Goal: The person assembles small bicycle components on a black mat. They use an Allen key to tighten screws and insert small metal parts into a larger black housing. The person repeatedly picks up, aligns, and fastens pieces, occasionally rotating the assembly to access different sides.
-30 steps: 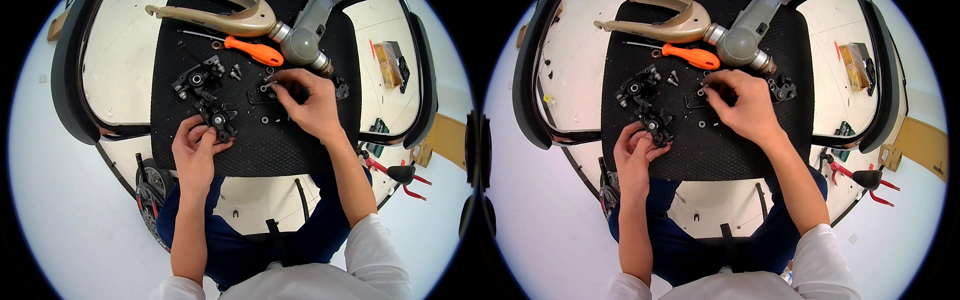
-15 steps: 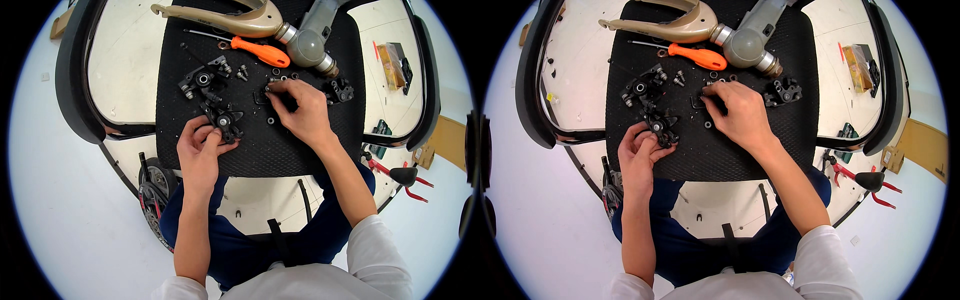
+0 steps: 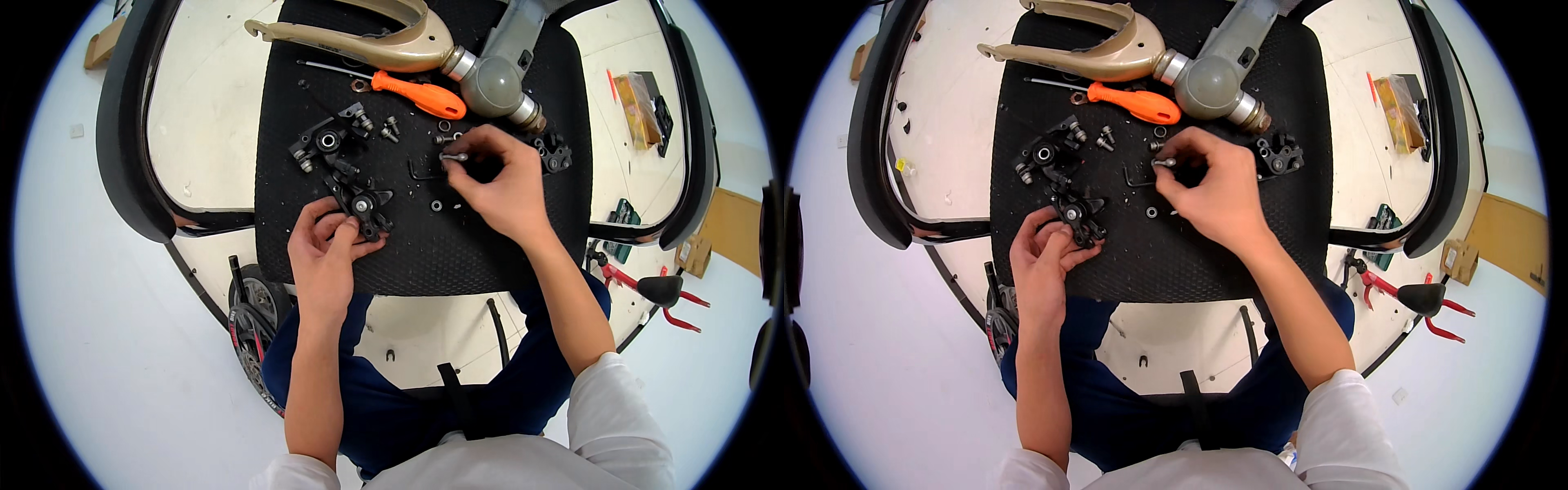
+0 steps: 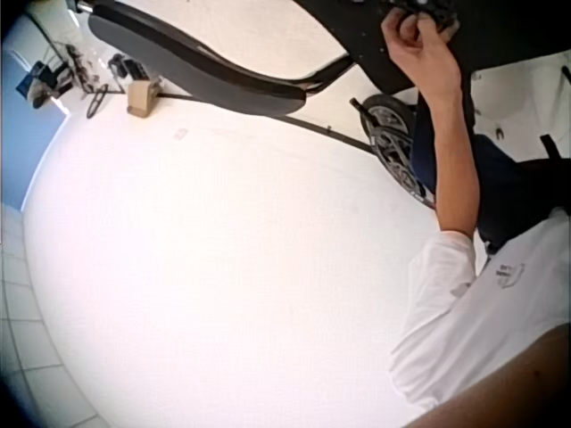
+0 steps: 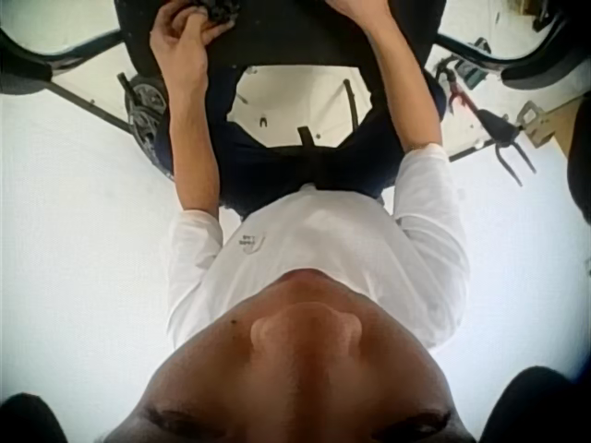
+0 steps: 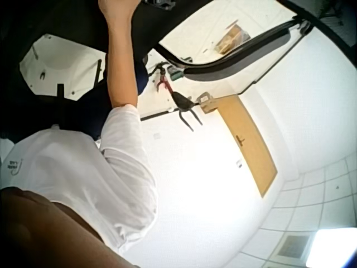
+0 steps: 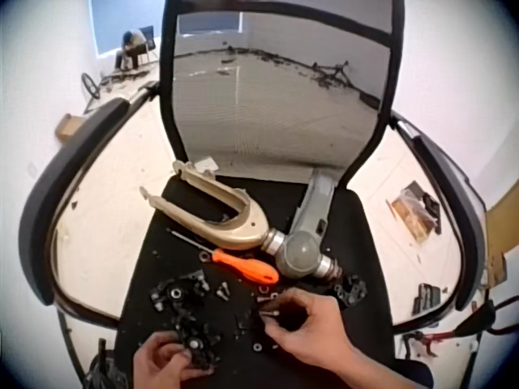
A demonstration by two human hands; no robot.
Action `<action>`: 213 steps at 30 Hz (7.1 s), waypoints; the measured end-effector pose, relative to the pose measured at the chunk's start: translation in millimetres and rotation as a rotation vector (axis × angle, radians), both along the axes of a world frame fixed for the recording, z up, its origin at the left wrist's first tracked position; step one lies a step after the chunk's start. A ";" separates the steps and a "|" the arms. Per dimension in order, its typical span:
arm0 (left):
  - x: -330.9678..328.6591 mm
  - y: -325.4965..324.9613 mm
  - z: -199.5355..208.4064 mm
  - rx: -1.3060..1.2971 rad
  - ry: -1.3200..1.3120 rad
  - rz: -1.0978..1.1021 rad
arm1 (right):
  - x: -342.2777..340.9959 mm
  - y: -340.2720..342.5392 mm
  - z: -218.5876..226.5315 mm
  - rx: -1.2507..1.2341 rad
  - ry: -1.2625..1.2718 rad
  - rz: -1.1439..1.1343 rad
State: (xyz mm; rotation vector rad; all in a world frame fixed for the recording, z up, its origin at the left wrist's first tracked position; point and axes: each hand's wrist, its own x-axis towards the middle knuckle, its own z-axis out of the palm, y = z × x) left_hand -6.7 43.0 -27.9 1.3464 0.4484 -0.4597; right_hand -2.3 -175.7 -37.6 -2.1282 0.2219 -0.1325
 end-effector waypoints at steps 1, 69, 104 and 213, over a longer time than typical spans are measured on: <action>-0.4 0.1 0.3 -0.008 0.001 0.002 | -0.4 -3.6 -0.4 0.035 -0.013 -0.003; -1.1 -65.2 10.5 0.984 -1.028 -0.631 | -29.5 -62.2 36.2 0.764 0.190 -0.220; 13.6 -111.3 24.0 -0.003 -0.523 -0.149 | -27.6 -59.8 40.4 0.832 0.176 -0.070; 21.8 -123.8 -9.2 0.900 -0.896 -0.295 | -26.2 -95.8 36.2 0.720 0.038 -0.360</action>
